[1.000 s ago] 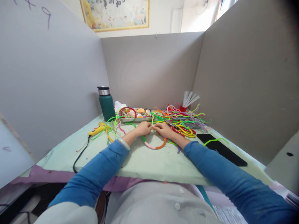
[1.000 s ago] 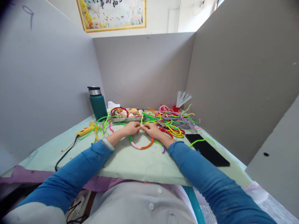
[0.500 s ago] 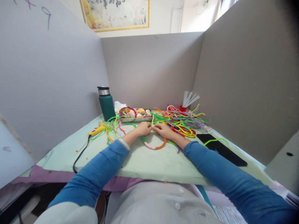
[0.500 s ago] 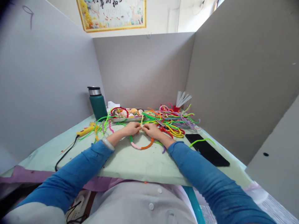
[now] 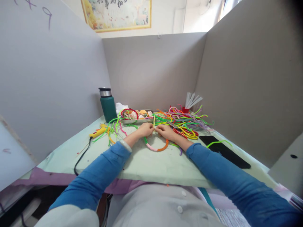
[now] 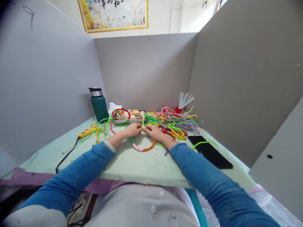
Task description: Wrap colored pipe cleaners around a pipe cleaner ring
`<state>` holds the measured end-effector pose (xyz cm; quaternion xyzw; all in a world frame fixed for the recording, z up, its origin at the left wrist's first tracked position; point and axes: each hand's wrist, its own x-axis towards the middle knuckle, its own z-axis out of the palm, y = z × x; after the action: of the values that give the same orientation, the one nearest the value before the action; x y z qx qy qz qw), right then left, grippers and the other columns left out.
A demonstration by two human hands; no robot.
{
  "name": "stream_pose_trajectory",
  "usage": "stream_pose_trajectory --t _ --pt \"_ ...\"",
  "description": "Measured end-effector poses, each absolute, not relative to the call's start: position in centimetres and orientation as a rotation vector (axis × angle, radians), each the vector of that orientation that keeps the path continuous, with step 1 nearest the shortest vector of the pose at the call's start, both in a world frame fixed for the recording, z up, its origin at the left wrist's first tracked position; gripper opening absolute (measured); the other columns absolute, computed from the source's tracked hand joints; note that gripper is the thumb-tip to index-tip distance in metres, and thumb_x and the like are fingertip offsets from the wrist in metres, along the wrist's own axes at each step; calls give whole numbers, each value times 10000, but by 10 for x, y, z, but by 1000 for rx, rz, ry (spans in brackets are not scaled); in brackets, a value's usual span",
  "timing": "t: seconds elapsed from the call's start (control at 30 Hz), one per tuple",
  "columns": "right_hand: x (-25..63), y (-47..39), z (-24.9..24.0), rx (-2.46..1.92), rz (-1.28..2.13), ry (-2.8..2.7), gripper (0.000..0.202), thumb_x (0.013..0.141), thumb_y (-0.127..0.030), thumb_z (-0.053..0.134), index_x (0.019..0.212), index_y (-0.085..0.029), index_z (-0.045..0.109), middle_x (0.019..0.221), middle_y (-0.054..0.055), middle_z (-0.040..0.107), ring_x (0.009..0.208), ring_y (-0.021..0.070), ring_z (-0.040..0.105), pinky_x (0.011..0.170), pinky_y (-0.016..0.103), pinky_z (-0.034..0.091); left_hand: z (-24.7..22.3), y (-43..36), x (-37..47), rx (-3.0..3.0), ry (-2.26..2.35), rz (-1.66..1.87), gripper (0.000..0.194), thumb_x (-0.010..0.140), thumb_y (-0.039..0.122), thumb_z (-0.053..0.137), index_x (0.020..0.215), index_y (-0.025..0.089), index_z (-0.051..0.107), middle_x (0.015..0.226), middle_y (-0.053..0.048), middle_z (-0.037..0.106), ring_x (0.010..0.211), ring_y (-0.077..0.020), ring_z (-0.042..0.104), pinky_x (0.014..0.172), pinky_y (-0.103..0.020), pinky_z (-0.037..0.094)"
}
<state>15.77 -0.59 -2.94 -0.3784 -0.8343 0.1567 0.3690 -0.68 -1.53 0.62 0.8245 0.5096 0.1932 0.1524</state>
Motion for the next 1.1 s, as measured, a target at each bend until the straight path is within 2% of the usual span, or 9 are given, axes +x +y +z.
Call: stream_pose_trajectory --t 0.57,1.1 --pt "158 -6 -30 -948 413 -2121 281 805 -338 425 650 -138 550 557 -12 507 537 94 413 503 206 280 2 -11 -7 2201 1407 625 178 748 235 429 753 116 561 636 -19 589 375 -64 458 365 -167 366" --pt "157 -8 -28 -932 433 -2093 318 800 -376 434 603 -139 514 547 -13 485 526 88 394 483 201 279 9 -15 -3 2290 1507 677 171 731 233 477 698 110 590 554 -4 527 480 -80 428 439 -170 338"
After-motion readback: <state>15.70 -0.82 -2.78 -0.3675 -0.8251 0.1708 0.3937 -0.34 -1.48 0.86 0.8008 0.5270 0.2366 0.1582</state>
